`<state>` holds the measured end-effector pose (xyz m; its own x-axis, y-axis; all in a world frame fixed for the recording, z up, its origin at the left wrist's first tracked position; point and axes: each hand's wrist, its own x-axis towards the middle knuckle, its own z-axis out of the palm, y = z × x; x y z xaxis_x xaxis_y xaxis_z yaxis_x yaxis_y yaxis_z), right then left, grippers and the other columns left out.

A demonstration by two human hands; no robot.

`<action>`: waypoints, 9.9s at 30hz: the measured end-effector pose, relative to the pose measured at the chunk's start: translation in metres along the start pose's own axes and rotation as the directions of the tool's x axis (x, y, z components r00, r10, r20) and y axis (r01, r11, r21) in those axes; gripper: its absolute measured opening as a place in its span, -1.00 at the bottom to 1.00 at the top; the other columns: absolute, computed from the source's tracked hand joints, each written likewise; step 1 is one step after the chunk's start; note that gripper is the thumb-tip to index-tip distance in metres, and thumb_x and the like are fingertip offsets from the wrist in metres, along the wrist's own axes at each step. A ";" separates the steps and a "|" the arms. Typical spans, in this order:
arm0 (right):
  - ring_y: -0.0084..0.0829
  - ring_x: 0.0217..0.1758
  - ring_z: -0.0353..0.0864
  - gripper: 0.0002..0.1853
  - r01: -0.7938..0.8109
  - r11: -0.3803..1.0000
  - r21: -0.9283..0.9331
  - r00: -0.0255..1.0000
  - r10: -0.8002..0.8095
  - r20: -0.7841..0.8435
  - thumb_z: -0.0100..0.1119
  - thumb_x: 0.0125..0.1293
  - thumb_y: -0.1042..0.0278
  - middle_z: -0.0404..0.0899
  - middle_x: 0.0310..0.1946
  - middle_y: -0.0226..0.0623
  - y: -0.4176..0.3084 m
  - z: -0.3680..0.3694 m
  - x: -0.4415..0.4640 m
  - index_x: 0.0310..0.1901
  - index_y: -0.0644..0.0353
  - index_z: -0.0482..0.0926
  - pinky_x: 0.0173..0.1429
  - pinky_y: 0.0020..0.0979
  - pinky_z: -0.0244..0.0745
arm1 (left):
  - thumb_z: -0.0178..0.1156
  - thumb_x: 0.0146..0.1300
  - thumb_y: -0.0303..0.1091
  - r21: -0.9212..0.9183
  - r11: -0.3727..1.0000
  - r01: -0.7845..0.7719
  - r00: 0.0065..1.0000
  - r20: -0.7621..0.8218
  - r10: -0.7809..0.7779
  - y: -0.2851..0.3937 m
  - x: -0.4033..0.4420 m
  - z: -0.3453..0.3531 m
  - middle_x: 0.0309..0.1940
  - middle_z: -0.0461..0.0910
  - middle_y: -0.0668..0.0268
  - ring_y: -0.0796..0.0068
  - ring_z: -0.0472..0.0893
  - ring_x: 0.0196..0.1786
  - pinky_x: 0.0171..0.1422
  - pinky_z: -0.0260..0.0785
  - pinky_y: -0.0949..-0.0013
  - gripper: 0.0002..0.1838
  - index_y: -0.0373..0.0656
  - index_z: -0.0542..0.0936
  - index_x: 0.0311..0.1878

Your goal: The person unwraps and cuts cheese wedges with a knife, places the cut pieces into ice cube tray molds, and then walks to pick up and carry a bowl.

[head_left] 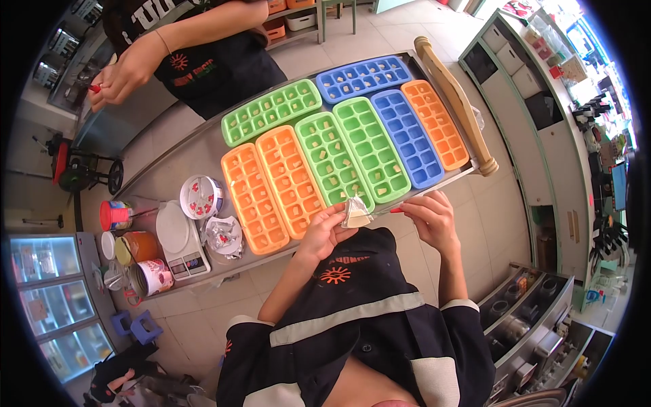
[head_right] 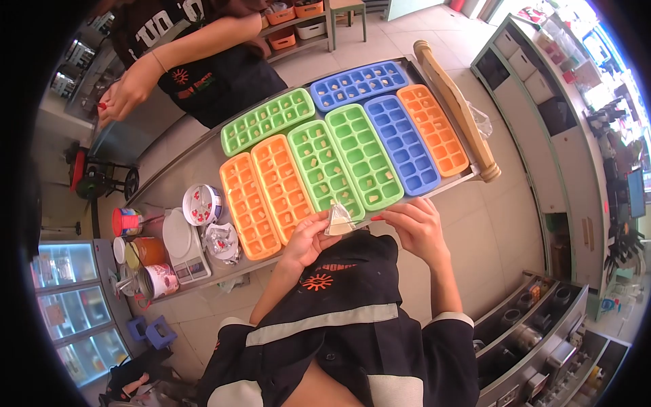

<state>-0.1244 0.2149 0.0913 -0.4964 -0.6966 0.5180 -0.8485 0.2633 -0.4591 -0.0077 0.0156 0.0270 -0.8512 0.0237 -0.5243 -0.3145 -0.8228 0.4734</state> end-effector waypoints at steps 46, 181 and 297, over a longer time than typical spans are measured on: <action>-0.44 -0.44 0.39 -0.80 -0.019 0.988 0.154 0.998 0.011 0.054 0.19 -0.19 0.58 0.53 -0.47 -0.46 0.005 -0.011 0.017 -0.43 0.12 0.57 -0.33 -0.46 0.31 | 0.00 0.11 -0.45 0.397 0.890 0.224 0.926 0.199 -0.321 0.043 -0.003 -0.011 -0.19 0.50 0.17 0.40 0.56 -0.21 -0.16 0.47 0.37 -0.68 -0.34 0.38 -0.04; -0.40 -0.47 0.42 -0.82 -0.012 0.926 -0.378 0.969 -0.083 -0.232 0.20 -0.09 0.56 0.51 -0.42 -0.33 0.011 0.067 -0.004 -0.36 0.20 0.54 -0.41 -0.43 0.32 | -0.16 0.20 -0.50 -0.173 0.943 -0.284 0.954 -0.147 0.260 0.005 0.056 -0.011 -0.13 0.47 0.14 0.35 0.50 -0.06 -0.06 0.45 0.44 -0.72 -0.32 0.36 -0.03; -0.41 -0.59 0.44 -0.91 -0.484 0.865 0.132 0.794 0.498 -0.349 0.15 0.01 0.52 0.49 -0.56 -0.26 0.026 0.077 0.002 -0.39 0.26 0.53 -0.50 -0.50 0.31 | -0.18 0.20 -0.50 -0.122 0.942 -0.313 0.930 -0.239 0.278 0.009 0.066 0.000 -0.07 0.42 0.11 0.33 0.46 -0.01 0.01 0.41 0.42 -0.68 -0.40 0.28 0.02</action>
<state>-0.1333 0.1690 0.0250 -0.8806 -0.1887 0.4346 -0.4690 0.4767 -0.7435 -0.0665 0.0098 -0.0036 -0.7788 -0.3425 -0.5255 0.0212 -0.8516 0.5238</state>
